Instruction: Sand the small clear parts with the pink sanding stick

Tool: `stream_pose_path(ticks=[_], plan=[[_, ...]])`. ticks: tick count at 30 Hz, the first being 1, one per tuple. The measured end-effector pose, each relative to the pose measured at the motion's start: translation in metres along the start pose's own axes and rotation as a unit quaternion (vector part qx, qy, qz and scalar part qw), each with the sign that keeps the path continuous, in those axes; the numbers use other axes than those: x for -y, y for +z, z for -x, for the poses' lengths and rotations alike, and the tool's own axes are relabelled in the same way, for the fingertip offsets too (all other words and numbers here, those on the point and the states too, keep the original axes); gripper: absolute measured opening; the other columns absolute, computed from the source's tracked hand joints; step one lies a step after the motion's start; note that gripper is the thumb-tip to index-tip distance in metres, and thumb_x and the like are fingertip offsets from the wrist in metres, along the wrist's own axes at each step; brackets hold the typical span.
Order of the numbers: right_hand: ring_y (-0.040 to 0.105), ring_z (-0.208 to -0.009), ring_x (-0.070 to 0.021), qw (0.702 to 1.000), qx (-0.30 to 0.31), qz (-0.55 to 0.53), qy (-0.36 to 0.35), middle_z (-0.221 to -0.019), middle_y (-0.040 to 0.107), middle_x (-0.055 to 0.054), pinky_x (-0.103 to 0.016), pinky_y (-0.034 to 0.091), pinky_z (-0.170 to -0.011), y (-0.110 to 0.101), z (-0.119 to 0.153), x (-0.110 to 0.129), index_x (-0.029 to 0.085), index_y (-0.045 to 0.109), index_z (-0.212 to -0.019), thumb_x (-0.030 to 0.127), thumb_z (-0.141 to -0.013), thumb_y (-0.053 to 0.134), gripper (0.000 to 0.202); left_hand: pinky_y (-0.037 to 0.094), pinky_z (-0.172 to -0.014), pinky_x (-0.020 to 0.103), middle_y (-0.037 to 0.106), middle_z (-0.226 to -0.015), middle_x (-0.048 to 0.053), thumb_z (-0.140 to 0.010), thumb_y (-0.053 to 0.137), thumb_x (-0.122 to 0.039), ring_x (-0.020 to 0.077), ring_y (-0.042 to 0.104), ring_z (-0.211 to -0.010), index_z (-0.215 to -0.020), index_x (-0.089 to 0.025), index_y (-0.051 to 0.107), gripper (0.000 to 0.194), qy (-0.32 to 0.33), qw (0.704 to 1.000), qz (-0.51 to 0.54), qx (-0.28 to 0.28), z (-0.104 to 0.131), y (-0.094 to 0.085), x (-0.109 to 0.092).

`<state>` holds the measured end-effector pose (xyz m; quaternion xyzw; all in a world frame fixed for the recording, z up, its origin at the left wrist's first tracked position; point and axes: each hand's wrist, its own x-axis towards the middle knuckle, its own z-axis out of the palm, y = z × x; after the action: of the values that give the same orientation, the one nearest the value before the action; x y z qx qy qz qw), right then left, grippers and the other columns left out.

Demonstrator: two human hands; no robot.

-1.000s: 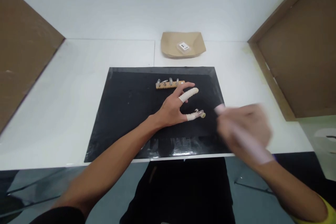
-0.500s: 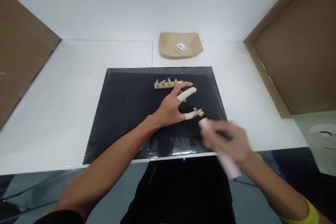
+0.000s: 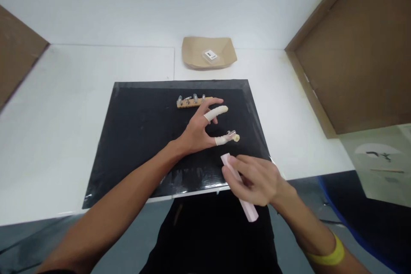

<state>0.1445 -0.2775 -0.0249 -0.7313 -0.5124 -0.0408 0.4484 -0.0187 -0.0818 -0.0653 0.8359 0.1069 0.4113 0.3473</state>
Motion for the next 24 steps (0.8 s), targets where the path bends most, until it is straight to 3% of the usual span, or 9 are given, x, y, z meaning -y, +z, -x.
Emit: stream_pose_path(ticks=[4,7,10,15,19,22,24], plan=[[0.064,-0.071,-0.0098,0.999,-0.042,-0.004,0.008,-0.096,0.069,-0.002,-0.023,0.058,-0.062,-0.008,-0.005,0.000,0.015,0.068,-0.113,0.041,-0.106,0.065,0.026,0.061,-0.078,0.035,0.056,-0.146,0.017,-0.086,0.087,-0.036,0.0115,0.059,-0.080,-0.135,-0.024,0.061,0.056,0.012,1.000,-0.013,-0.007,0.000,0.001,0.001],[0.062,-0.065,-0.0088,1.000,-0.028,-0.003,0.002,-0.091,0.069,-0.001,-0.020,0.055,-0.054,-0.011,-0.008,0.001,0.016,0.069,-0.108,0.043,-0.106,0.066,0.027,0.061,-0.079,0.035,0.057,-0.144,0.017,-0.086,0.087,-0.032,0.0128,0.060,-0.083,-0.130,-0.023,0.065,0.051,0.025,1.000,-0.009,-0.005,0.000,0.003,0.002],[0.064,-0.070,-0.0102,0.999,-0.031,-0.001,-0.008,-0.095,0.070,-0.002,-0.023,0.057,-0.059,-0.009,-0.010,0.002,0.016,0.068,-0.113,0.042,-0.106,0.066,0.027,0.061,-0.081,0.036,0.060,-0.140,0.016,-0.087,0.086,-0.031,0.0146,0.061,-0.087,-0.120,-0.022,0.071,0.038,0.035,0.999,-0.014,-0.006,-0.001,0.003,0.003],[0.057,-0.054,-0.0075,1.000,0.014,0.002,-0.013,-0.075,0.067,0.003,-0.020,0.052,-0.047,-0.003,-0.016,0.003,0.015,0.070,-0.092,0.053,-0.105,0.064,0.040,0.060,-0.079,0.035,0.062,-0.139,0.015,-0.088,0.085,-0.029,0.0130,0.059,-0.083,-0.115,-0.022,0.073,0.031,0.045,0.999,-0.016,-0.004,-0.001,0.004,0.004],[0.065,-0.068,-0.0105,0.999,0.047,0.009,-0.003,-0.090,0.071,-0.001,-0.023,0.058,-0.058,-0.001,-0.021,0.013,0.016,0.071,-0.105,0.046,-0.105,0.066,0.031,0.059,-0.077,0.032,0.063,-0.136,0.016,-0.088,0.085,-0.025,0.0118,0.058,-0.081,-0.112,-0.019,0.074,0.027,0.052,0.999,-0.011,0.000,-0.001,0.003,0.003],[0.054,-0.051,-0.0056,0.994,0.108,0.000,-0.001,-0.072,0.065,0.004,-0.017,0.048,-0.045,-0.003,-0.024,0.018,0.017,0.070,-0.091,0.044,-0.105,0.066,0.031,0.059,-0.078,0.031,0.064,-0.136,0.016,-0.089,0.084,-0.025,0.0122,0.059,-0.083,-0.115,-0.019,0.074,0.028,0.053,0.998,-0.017,0.011,0.000,0.003,0.003],[0.051,-0.047,-0.0044,0.993,0.116,-0.018,-0.004,-0.067,0.062,0.006,-0.016,0.046,-0.044,-0.004,-0.027,0.018,0.015,0.068,-0.088,0.046,-0.107,0.064,0.037,0.059,-0.080,0.032,0.065,-0.136,0.016,-0.090,0.084,-0.025,0.0134,0.061,-0.086,-0.116,-0.020,0.073,0.028,0.053,0.998,-0.016,0.013,0.000,0.003,0.004]])
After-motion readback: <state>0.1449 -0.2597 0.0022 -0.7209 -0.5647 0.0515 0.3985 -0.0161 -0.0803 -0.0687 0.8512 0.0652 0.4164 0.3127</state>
